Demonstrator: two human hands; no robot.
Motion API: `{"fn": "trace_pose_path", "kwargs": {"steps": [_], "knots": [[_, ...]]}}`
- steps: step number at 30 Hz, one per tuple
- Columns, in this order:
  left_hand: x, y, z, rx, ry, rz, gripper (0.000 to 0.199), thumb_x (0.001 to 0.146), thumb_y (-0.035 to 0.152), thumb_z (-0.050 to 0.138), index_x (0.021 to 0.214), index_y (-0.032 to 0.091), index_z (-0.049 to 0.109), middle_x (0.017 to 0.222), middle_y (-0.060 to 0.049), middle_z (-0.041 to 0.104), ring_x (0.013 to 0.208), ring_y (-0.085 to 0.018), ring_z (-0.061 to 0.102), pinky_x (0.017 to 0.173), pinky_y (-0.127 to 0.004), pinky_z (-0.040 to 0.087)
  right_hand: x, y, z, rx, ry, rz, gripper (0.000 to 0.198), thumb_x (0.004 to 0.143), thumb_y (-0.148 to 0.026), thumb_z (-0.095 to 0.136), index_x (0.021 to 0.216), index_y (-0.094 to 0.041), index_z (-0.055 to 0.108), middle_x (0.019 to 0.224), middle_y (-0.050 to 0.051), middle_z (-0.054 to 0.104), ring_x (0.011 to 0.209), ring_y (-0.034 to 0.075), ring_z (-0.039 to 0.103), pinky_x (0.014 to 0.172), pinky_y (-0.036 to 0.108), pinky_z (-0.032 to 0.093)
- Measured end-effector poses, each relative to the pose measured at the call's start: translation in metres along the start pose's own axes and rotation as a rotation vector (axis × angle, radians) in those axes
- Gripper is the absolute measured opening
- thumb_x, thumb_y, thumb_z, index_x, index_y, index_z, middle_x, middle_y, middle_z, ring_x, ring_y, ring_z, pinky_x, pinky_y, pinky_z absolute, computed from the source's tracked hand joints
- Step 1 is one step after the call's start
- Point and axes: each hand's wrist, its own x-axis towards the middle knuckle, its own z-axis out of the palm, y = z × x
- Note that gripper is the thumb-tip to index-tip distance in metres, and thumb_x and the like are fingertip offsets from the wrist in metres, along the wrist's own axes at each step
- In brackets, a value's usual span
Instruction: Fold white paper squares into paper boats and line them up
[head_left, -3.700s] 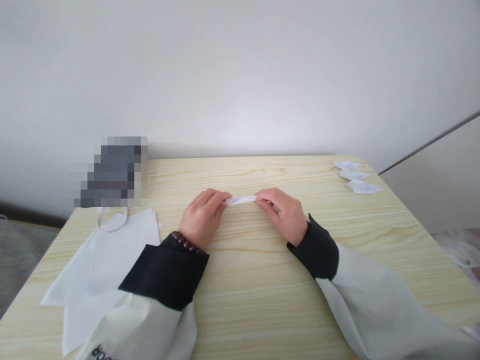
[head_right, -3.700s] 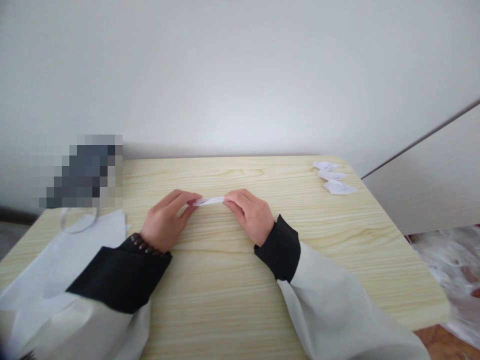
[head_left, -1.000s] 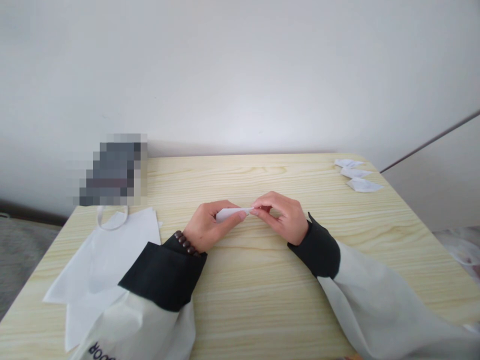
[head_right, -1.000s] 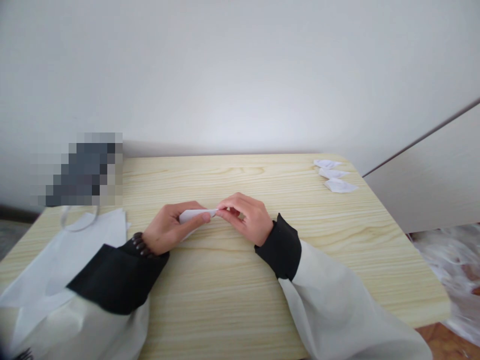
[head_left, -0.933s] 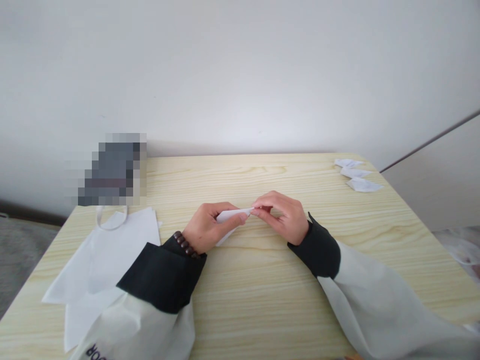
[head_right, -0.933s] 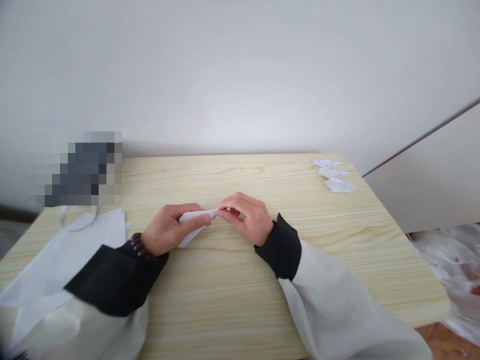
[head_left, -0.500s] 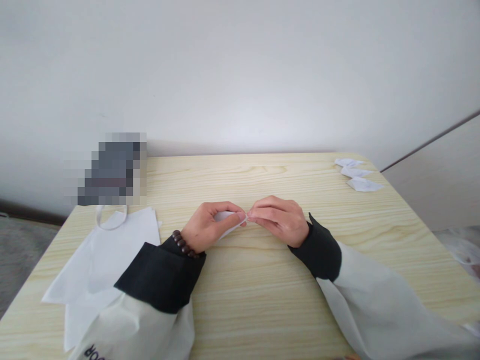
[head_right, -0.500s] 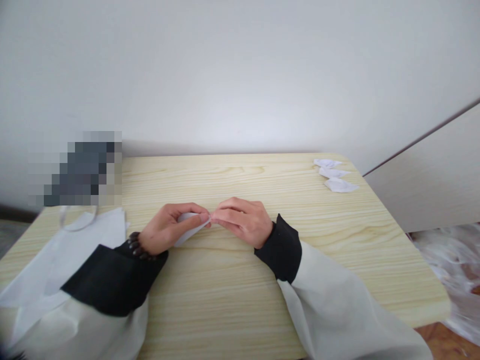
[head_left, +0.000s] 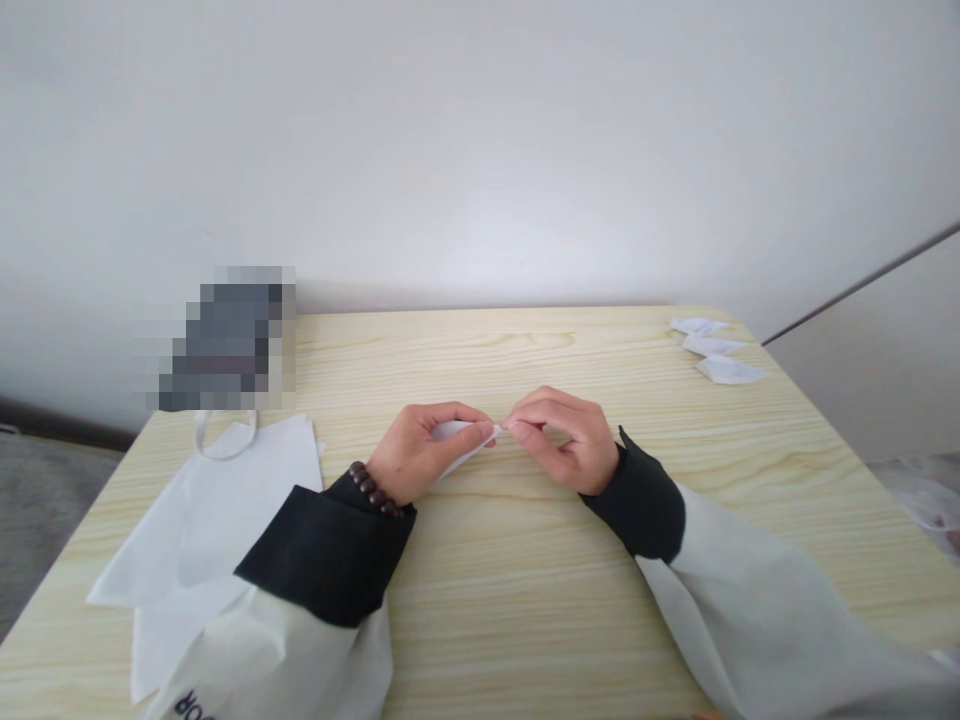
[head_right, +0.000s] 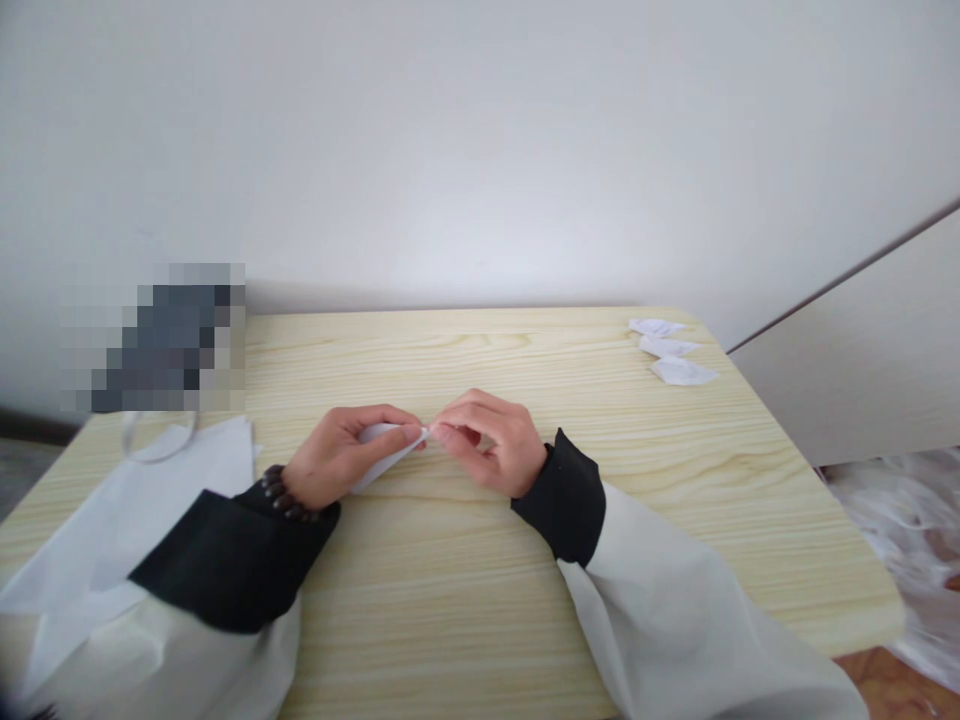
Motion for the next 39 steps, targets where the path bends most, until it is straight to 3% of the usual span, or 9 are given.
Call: {"fn": "trace_pose_path", "kwargs": {"steps": [3,6,14,25,39], "knots": [[-0.0002,0.0002,0.0029,0.032,0.053,0.023,0.027,0.073,0.040,0.062,0.074,0.014,0.070,0.071,-0.003,0.069,0.060,-0.013,0.056,0.055,-0.021,0.042,0.0008,-0.0015,-0.0009,0.068,-0.031,0.231,0.015,0.086,-0.023,0.049,0.080,-0.016,0.060,0.070,0.002,0.061,0.057,0.009,0.054,0.055,0.022,0.046],[-0.0009,-0.0006,0.0064,0.067,0.074,0.039,0.026,0.073,0.039,0.062,0.074,0.015,0.071,0.070,-0.002,0.069,0.059,-0.012,0.056,0.054,-0.021,0.042,0.0011,-0.0014,-0.0018,0.094,-0.119,0.332,0.020,0.087,-0.026,0.048,0.076,-0.015,0.060,0.063,0.001,0.059,0.053,0.008,0.051,0.051,0.020,0.042],[-0.0013,-0.0036,0.0096,0.118,0.089,0.081,0.025,0.074,0.038,0.061,0.074,0.016,0.071,0.066,-0.001,0.067,0.057,-0.011,0.055,0.052,-0.020,0.041,0.0015,-0.0016,0.0002,0.026,-0.185,0.269,0.019,0.084,-0.024,0.051,0.070,-0.015,0.060,0.058,-0.001,0.057,0.046,0.006,0.042,0.043,0.017,0.033],[-0.0003,-0.0007,0.0087,0.138,0.066,0.006,0.022,0.072,0.035,0.062,0.071,0.015,0.069,0.066,0.000,0.067,0.058,-0.011,0.055,0.055,-0.020,0.042,-0.0033,0.0016,0.0053,-0.085,-0.157,0.084,0.011,0.082,-0.019,0.052,0.072,-0.017,0.058,0.061,-0.002,0.055,0.052,0.006,0.046,0.051,0.017,0.037],[-0.0007,-0.0008,0.0099,0.144,0.087,-0.004,0.023,0.072,0.035,0.060,0.069,0.014,0.067,0.061,0.002,0.062,0.053,-0.009,0.050,0.051,-0.019,0.040,-0.0026,0.0031,0.0049,-0.042,-0.221,0.128,0.009,0.082,-0.015,0.049,0.078,-0.017,0.057,0.066,-0.001,0.056,0.053,0.006,0.046,0.051,0.018,0.037]]}}
